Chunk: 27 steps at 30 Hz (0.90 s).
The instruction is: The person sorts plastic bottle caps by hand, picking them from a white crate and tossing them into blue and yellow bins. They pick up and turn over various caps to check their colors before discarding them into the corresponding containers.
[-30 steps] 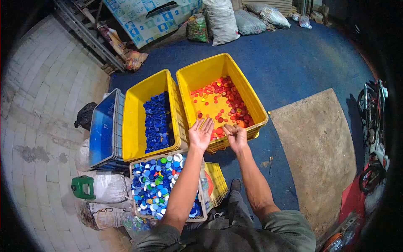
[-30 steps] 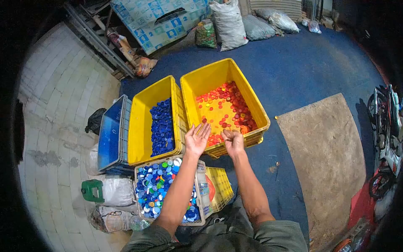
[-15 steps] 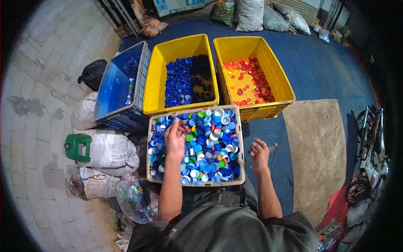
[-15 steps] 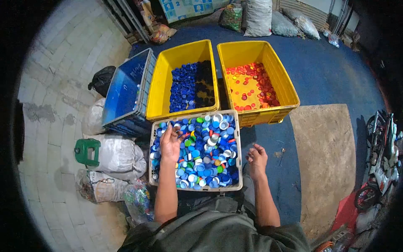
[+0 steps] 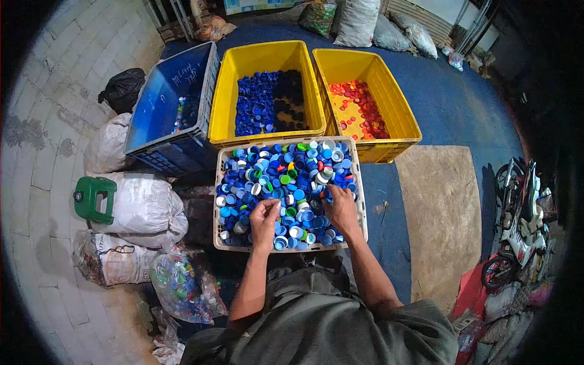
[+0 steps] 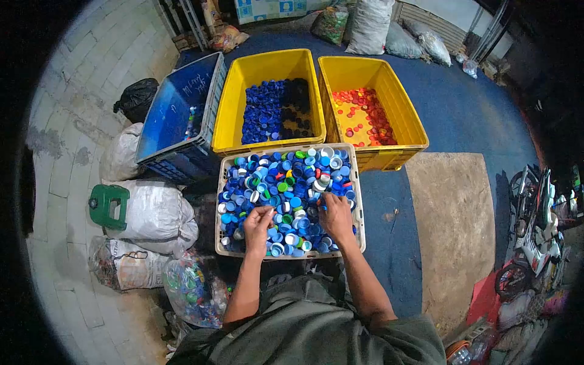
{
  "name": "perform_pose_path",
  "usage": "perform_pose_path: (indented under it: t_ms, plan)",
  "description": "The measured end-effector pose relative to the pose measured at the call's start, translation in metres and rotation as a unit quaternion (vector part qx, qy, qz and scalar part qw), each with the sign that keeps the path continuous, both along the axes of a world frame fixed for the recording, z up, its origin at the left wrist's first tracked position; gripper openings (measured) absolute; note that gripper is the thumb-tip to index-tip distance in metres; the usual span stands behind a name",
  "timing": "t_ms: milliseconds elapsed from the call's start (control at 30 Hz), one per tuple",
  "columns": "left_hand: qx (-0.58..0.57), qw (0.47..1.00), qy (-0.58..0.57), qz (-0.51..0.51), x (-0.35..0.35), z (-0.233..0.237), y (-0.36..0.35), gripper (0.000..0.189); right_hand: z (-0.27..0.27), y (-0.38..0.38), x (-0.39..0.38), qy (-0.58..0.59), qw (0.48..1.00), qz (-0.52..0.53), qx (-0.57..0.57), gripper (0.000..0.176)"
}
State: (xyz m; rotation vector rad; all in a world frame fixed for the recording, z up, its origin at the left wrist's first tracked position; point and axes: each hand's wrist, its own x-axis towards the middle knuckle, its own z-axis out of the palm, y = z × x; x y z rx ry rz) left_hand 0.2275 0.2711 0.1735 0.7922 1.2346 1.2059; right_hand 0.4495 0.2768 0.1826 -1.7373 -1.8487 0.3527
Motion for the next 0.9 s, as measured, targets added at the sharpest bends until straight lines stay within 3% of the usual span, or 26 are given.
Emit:
perform_pose_path:
  t_ms: [133,333,433,533,567,667,800,900]
  plan:
    - [0.013,1.0,0.014,-0.006,0.0,-0.001,-0.002,0.015,-0.012,0.004,-0.003,-0.019,0.998,-0.019,-0.065,0.039]
    - [0.027,0.998,0.052,-0.036,0.005,0.004,0.013,0.017,-0.029,0.004,0.0,0.0,1.0,-0.015,-0.003,0.038]
    - [0.063,0.993,0.089,-0.051,0.015,0.004,0.031,0.019,-0.023,-0.001,0.0,0.036,0.999,-0.039,-0.002,0.038]
    - [0.098,0.979,0.162,-0.075,0.024,0.003,0.051,0.025,-0.02,-0.014,0.002,0.121,0.99,-0.058,0.041,0.033]
    - [0.112,0.972,0.19,-0.082,0.028,0.002,0.058,0.026,-0.016,-0.02,0.002,0.19,0.978,-0.082,0.007,0.034]
    - [0.157,0.923,0.337,-0.101,0.037,-0.013,0.082,0.031,-0.014,-0.041,0.003,0.349,0.926,-0.12,-0.078,0.036]
    - [0.21,0.861,0.439,-0.146,0.046,-0.026,0.101,0.038,0.003,-0.066,0.002,0.606,0.764,-0.164,-0.152,0.031]
    - [0.223,0.832,0.475,-0.18,0.053,-0.032,0.11,0.04,-0.002,-0.079,0.006,0.701,0.672,-0.158,-0.177,0.025]
